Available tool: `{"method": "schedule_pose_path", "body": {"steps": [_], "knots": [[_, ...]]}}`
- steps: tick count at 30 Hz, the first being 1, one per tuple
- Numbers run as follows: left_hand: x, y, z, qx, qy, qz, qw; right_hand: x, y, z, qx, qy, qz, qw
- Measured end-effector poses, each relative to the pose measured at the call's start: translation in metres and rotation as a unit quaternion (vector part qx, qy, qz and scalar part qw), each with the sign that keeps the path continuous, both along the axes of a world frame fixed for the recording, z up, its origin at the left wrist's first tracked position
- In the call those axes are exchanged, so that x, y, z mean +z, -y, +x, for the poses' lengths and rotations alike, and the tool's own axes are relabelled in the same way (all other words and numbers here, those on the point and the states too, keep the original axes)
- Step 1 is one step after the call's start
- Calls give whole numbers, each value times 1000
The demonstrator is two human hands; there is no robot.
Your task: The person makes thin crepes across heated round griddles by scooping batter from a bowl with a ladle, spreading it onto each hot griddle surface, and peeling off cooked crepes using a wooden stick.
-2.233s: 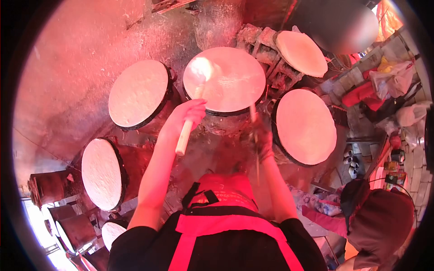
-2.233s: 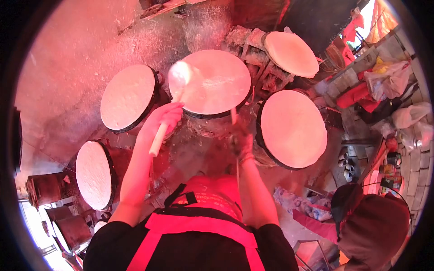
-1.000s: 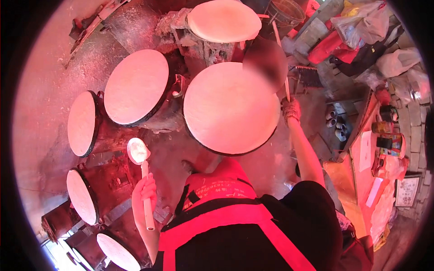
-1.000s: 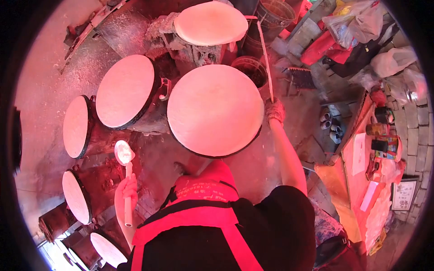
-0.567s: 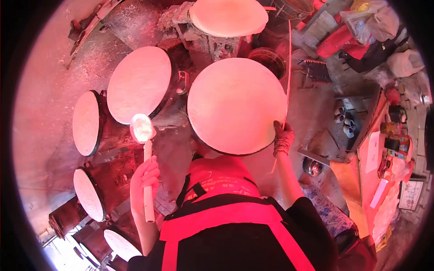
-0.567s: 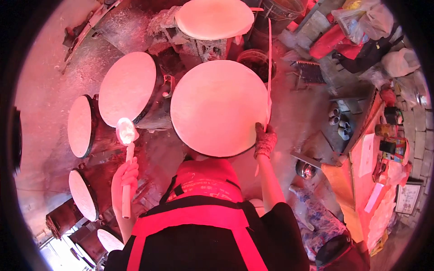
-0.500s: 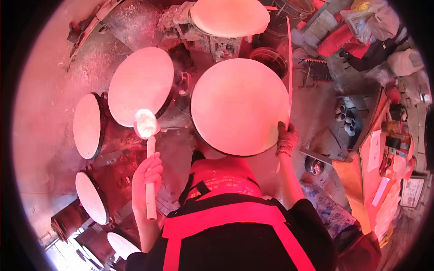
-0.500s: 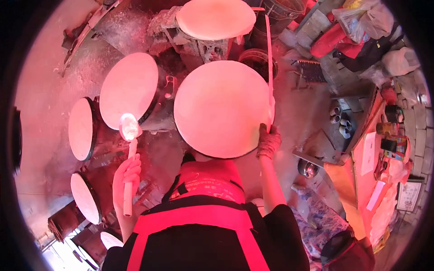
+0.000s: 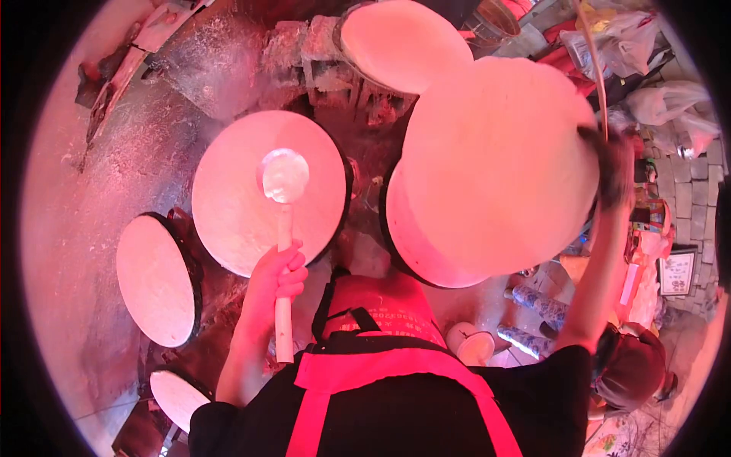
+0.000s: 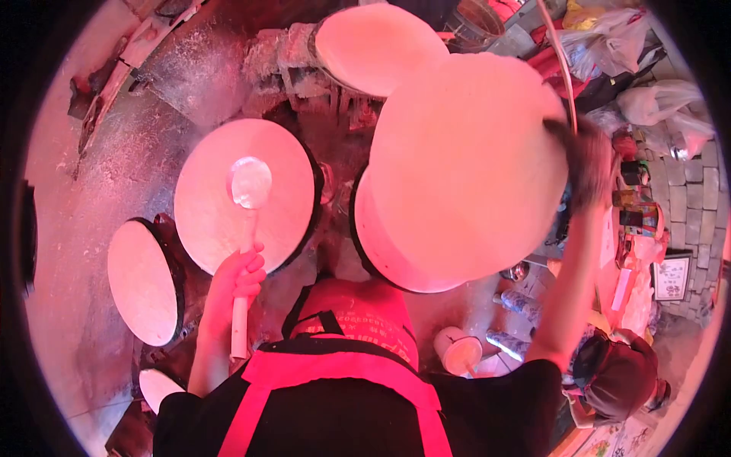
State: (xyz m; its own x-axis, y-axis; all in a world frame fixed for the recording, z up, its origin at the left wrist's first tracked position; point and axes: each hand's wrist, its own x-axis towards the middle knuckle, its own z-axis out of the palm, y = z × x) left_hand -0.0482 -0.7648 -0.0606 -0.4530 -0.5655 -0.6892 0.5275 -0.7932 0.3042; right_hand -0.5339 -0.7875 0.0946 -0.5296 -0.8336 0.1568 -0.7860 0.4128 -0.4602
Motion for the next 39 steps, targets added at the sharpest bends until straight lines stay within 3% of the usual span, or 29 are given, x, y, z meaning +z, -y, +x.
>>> {"method": "schedule_pose_path", "body": {"steps": [2,4,6,8,11,14,15,16,17,20,29,33,39], "knots": [[-2,11,12,-3,-8,-1,1000,28,60,-12,18,3,-3,1000],[-1,18,20,-2,-14,0,1000,58,114,1,37,-187,45,981],[-2,23,30,16,-32,21,999,75,149,38,57,-326,12,944],[-3,26,40,33,-54,37,997,59,174,70,92,-378,-19,921],[-4,25,56,78,-64,61,993,-28,214,73,241,-434,-54,867],[-7,19,74,125,-95,76,985,-179,257,55,325,-554,-85,761],[-3,14,79,142,-89,74,983,-246,270,42,302,-541,-31,784],[0,12,82,157,-84,70,982,-229,246,80,372,-333,-49,865],[3,9,83,183,-73,71,978,-249,242,84,387,-356,-35,850],[5,-5,80,250,-49,76,964,-266,221,95,352,-326,25,877],[24,-75,-3,387,-56,81,917,-268,191,28,383,-278,-30,880],[33,-138,-70,412,-143,65,898,-274,168,8,397,-235,-79,884],[54,-200,-148,484,-238,138,831,-254,163,-16,433,-232,-71,868]]}}
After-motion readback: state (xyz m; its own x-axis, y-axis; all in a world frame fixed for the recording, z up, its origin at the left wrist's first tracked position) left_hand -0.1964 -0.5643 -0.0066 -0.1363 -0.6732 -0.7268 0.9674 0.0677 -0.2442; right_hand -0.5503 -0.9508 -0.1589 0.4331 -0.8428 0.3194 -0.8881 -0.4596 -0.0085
